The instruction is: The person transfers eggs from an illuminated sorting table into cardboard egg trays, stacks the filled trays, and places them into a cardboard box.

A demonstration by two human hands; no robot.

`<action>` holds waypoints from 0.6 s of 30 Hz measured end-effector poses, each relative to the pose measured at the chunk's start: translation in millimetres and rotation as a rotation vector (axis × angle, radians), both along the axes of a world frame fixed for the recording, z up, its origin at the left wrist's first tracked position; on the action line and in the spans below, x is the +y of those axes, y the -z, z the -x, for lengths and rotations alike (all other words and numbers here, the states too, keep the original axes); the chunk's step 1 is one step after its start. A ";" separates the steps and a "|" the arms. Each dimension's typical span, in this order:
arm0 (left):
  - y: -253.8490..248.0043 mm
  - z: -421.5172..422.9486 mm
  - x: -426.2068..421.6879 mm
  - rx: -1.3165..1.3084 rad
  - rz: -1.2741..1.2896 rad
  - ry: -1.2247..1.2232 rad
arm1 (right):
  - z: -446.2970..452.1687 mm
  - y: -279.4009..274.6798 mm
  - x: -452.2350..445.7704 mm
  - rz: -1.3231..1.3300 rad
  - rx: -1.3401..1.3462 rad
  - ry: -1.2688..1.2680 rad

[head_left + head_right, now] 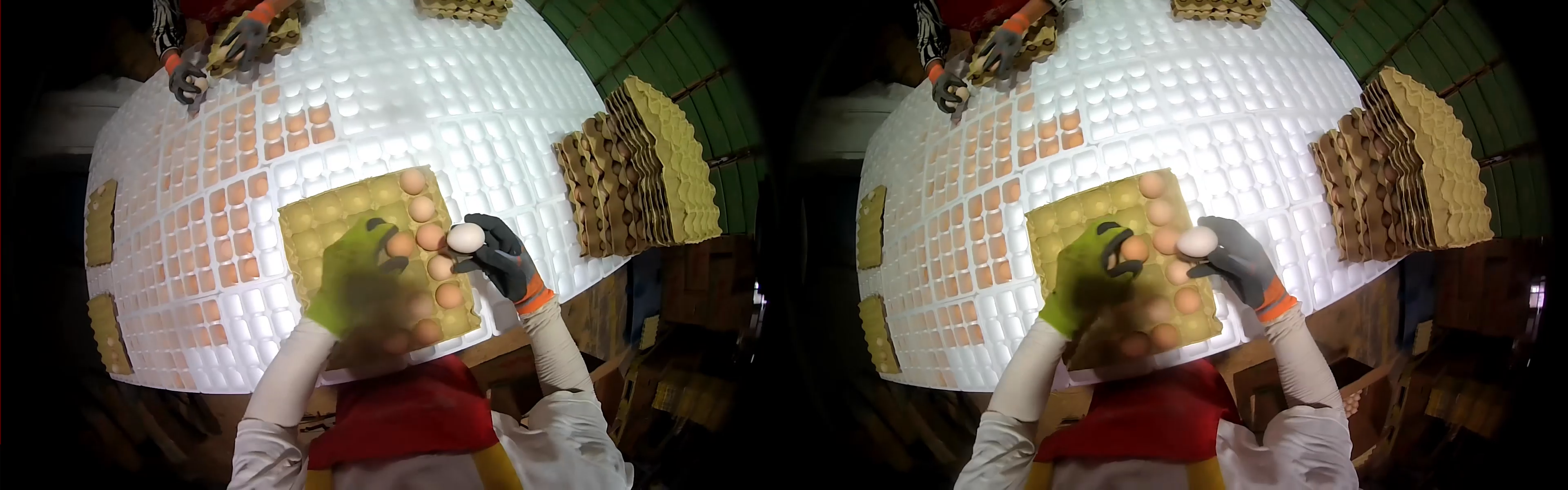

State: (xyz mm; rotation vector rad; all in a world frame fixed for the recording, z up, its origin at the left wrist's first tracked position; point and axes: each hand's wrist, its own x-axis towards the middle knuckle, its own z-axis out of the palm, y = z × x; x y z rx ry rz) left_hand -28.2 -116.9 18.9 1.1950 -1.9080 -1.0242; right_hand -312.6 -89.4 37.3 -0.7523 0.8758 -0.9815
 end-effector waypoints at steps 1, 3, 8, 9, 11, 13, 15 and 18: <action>-11.1 -6.0 -5.2 -0.248 0.199 0.036 | -0.4 4.2 3.5 -0.021 -0.075 0.034; -26.0 -24.6 4.5 0.329 -0.408 -0.039 | -3.4 1.0 3.6 -0.083 -0.115 0.030; -32.7 -38.9 1.7 0.952 -0.666 -0.132 | -14.2 -1.2 2.6 -0.237 -0.122 -0.044; -33.4 -43.2 -3.0 0.933 -0.665 -0.126 | -17.2 0.1 5.6 -0.226 -0.171 -0.044; -35.6 -53.9 -12.8 0.896 -0.657 -0.111 | -26.0 -1.0 7.9 -0.208 -0.142 -0.010; -40.7 -56.7 -14.2 0.794 -0.623 -0.133 | -38.8 -11.8 10.4 -0.199 0.017 0.067; -40.3 -56.3 -12.6 0.744 -0.566 -0.172 | -58.4 -25.9 13.6 -0.148 0.212 0.170; -24.4 -61.8 -17.5 0.627 -0.533 -0.173 | -64.1 -22.3 26.1 0.140 0.585 0.069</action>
